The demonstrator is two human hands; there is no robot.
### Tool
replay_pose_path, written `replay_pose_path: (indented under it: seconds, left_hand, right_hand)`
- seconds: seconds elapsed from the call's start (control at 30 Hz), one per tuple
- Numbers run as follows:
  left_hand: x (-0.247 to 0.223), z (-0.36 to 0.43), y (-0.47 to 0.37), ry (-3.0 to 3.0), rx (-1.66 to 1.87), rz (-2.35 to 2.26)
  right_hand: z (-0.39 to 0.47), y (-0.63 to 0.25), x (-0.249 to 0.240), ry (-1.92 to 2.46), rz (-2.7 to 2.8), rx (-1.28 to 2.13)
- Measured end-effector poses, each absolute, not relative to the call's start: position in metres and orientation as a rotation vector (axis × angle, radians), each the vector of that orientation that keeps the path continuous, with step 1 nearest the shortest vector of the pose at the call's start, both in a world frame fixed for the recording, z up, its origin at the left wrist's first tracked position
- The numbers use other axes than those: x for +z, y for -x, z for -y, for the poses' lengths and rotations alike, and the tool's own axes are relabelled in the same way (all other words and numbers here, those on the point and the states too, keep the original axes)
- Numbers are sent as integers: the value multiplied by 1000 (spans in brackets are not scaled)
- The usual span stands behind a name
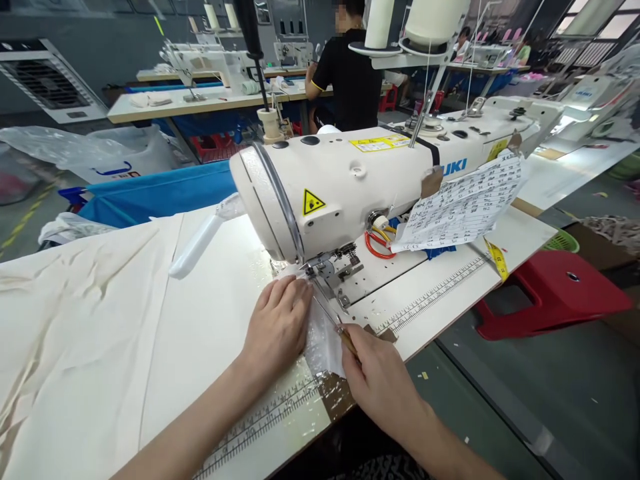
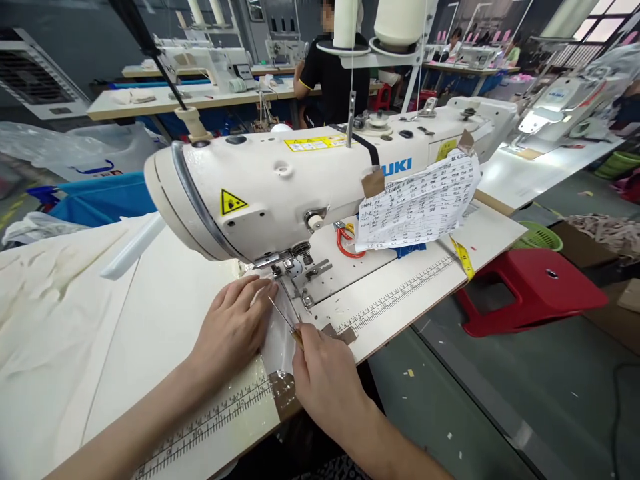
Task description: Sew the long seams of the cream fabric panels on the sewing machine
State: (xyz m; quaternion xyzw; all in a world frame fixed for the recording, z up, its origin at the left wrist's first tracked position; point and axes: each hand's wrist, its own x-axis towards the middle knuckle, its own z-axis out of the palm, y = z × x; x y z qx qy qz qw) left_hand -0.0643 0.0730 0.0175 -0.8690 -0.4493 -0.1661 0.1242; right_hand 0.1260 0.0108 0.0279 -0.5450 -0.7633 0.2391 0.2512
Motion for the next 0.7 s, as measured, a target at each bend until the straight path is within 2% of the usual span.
replay_pose_path:
  seconds: [0.23, 0.7]
  left_hand:
    - [13, -58, 47, 2584, -480, 1269]
    - [13, -56, 47, 2550, -426, 1269]
  right_hand:
    - [-1, -138, 29, 1507, 2154, 563]
    - [6, -177, 26, 1482, 1855, 827]
